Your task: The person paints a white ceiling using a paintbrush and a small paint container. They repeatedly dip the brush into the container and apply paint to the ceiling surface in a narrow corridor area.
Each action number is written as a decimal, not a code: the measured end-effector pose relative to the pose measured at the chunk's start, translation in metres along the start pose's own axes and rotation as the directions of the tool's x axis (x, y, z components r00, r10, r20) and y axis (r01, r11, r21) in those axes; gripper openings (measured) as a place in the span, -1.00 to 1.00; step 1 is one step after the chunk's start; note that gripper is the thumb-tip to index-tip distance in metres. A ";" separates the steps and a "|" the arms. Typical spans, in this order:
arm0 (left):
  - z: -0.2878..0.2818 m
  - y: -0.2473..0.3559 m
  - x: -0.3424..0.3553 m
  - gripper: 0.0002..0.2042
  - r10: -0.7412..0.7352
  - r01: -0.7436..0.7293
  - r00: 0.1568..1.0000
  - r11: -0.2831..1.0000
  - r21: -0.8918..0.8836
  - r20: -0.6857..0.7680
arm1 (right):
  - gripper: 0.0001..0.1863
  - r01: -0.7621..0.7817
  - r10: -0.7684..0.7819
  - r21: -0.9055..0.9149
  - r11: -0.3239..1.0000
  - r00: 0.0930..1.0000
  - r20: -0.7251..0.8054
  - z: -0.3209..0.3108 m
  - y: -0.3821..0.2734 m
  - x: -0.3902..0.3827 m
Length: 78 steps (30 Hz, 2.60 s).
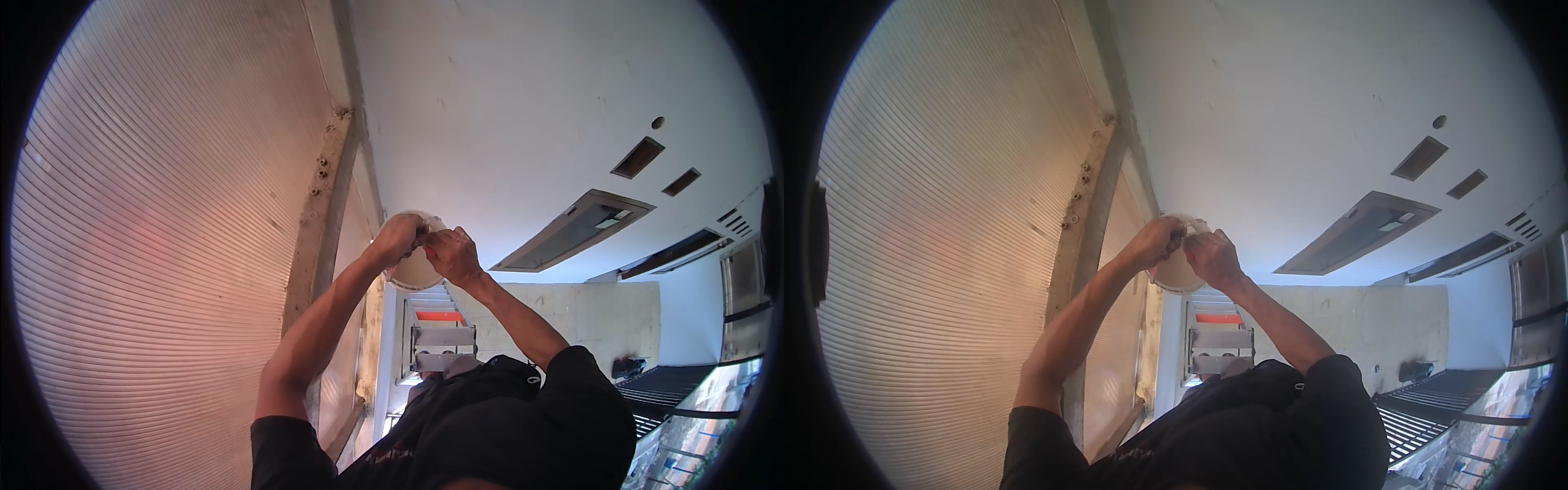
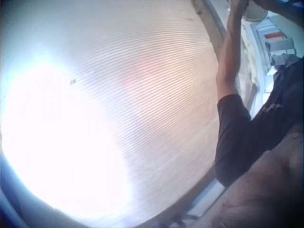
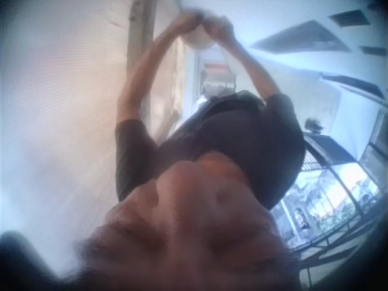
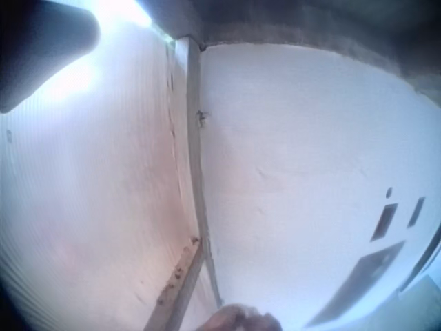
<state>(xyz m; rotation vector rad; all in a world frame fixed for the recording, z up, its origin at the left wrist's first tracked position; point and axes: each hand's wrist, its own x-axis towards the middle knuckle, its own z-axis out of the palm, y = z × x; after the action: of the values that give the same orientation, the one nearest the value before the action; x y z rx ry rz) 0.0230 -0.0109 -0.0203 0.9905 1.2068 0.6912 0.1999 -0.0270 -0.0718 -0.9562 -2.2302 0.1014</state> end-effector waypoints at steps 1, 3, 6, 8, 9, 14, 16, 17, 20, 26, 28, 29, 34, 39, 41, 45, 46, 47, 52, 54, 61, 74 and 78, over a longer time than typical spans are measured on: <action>0.001 0.001 -0.002 -0.77 0.016 -0.016 1.000 1.000 0.008 -0.004 | -0.87 -0.050 0.050 0.009 0.999 0.999 0.000 -0.002 -0.002 0.000; 0.002 0.003 -0.003 -0.77 0.030 -0.030 1.000 1.000 0.008 0.004 | -0.89 -0.215 0.212 0.060 0.975 0.976 0.050 -0.014 -0.012 0.001; 0.000 0.004 -0.002 -0.77 0.031 -0.029 0.999 0.999 -0.031 0.040 | -0.82 -0.453 0.418 0.258 0.853 0.891 0.178 -0.014 -0.018 -0.003; 0.001 0.005 -0.002 -0.78 0.037 -0.032 0.997 0.997 -0.075 0.067 | -0.75 -0.555 0.473 0.340 0.759 0.830 0.296 -0.010 -0.015 -0.006; 0.001 0.005 -0.003 -0.78 0.054 -0.051 0.997 0.997 -0.053 0.053 | -0.72 -0.583 0.471 0.346 0.735 0.806 0.358 -0.008 -0.012 -0.007; 0.003 0.010 -0.008 -0.78 0.068 -0.066 0.996 0.997 -0.030 0.055 | -0.68 -0.619 0.407 0.389 0.682 0.764 0.501 0.000 -0.002 -0.006; 0.002 0.008 -0.005 -0.78 0.050 -0.047 0.997 0.998 -0.051 0.065 | -0.73 -0.559 0.356 0.387 0.733 0.801 0.482 -0.007 -0.003 0.001; 0.001 0.007 -0.004 -0.78 0.042 -0.037 0.997 0.997 -0.062 0.070 | -0.73 -0.520 0.338 0.392 0.759 0.829 0.445 -0.008 -0.004 0.000; 0.002 0.005 -0.002 -0.78 0.003 -0.002 0.998 1.000 -0.020 0.058 | -0.75 -0.331 0.234 0.327 0.885 0.924 0.301 -0.011 -0.004 -0.001; -0.002 0.001 0.001 -0.78 -0.026 0.027 0.997 1.000 -0.009 0.078 | -0.82 0.019 -0.021 0.054 0.998 0.999 0.044 -0.001 0.005 -0.005; -0.002 -0.004 0.003 -0.77 -0.021 0.023 0.996 0.999 -0.031 0.090 | -0.77 -0.006 0.005 0.017 1.000 0.998 0.062 -0.002 0.004 -0.007; -0.003 -0.005 0.006 -0.77 -0.018 0.022 0.995 0.999 -0.042 0.096 | -0.78 -0.027 0.025 0.036 0.999 0.999 0.040 -0.002 0.005 -0.005; -0.001 0.006 -0.004 -0.77 -0.003 0.004 0.998 1.000 -0.015 0.067 | -0.77 -0.420 0.351 0.297 0.857 0.900 0.260 -0.011 -0.009 -0.004; 0.003 0.010 -0.007 -0.78 0.055 -0.055 0.996 0.998 -0.001 0.071 | -0.74 -0.567 0.396 0.513 0.644 0.821 0.411 0.007 -0.002 -0.017; 0.005 0.013 -0.009 -0.78 0.051 -0.050 0.997 0.998 -0.027 0.054 | -0.74 -0.607 0.411 0.540 0.583 0.794 0.448 0.006 -0.002 -0.018; 0.000 0.010 -0.006 -0.78 0.046 -0.036 0.994 0.994 -0.103 0.097 | -0.74 -0.640 0.420 0.552 0.534 0.768 0.484 -0.001 -0.008 -0.016; 0.000 0.009 -0.005 -0.77 0.035 -0.025 0.995 0.994 -0.102 0.090 | -0.74 -0.647 0.423 0.544 0.534 0.762 0.491 -0.004 -0.011 -0.016; 0.001 0.007 -0.005 -0.77 0.023 -0.015 0.996 0.995 -0.101 0.083 | -0.74 -0.643 0.425 0.535 0.548 0.765 0.484 -0.005 -0.012 -0.016; 0.001 0.001 -0.001 -0.76 -0.086 0.092 0.993 0.992 -0.084 0.076 | -0.76 -0.513 0.410 0.532 0.673 0.858 0.309 -0.008 -0.012 -0.019; 0.002 0.004 -0.002 -0.75 -0.079 0.083 0.994 0.995 -0.056 0.076 | -0.78 -0.312 0.286 0.314 0.897 0.950 0.127 -0.008 -0.007 -0.015; 0.000 0.002 -0.001 -0.76 -0.085 0.090 0.995 0.992 -0.083 0.052 | -0.78 -0.040 0.044 0.047 0.998 0.996 -0.077 -0.014 -0.001 -0.015; -0.009 -0.004 0.007 -0.79 -0.021 0.003 0.996 0.978 -0.207 -0.082 | -0.77 -0.198 0.619 0.772 0.604 0.727 -0.298 -0.137 0.035 0.047; -0.014 -0.010 0.009 -0.78 0.013 -0.032 0.995 0.981 -0.192 -0.099 | -0.75 -0.058 0.544 0.809 0.585 0.768 -0.339 -0.109 0.047 0.150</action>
<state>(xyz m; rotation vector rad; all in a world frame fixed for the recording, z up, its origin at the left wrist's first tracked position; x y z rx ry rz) 0.0112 -0.0035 -0.0341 0.8172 1.1892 0.8667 0.2240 0.0857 0.0805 -0.7372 -1.2087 0.7794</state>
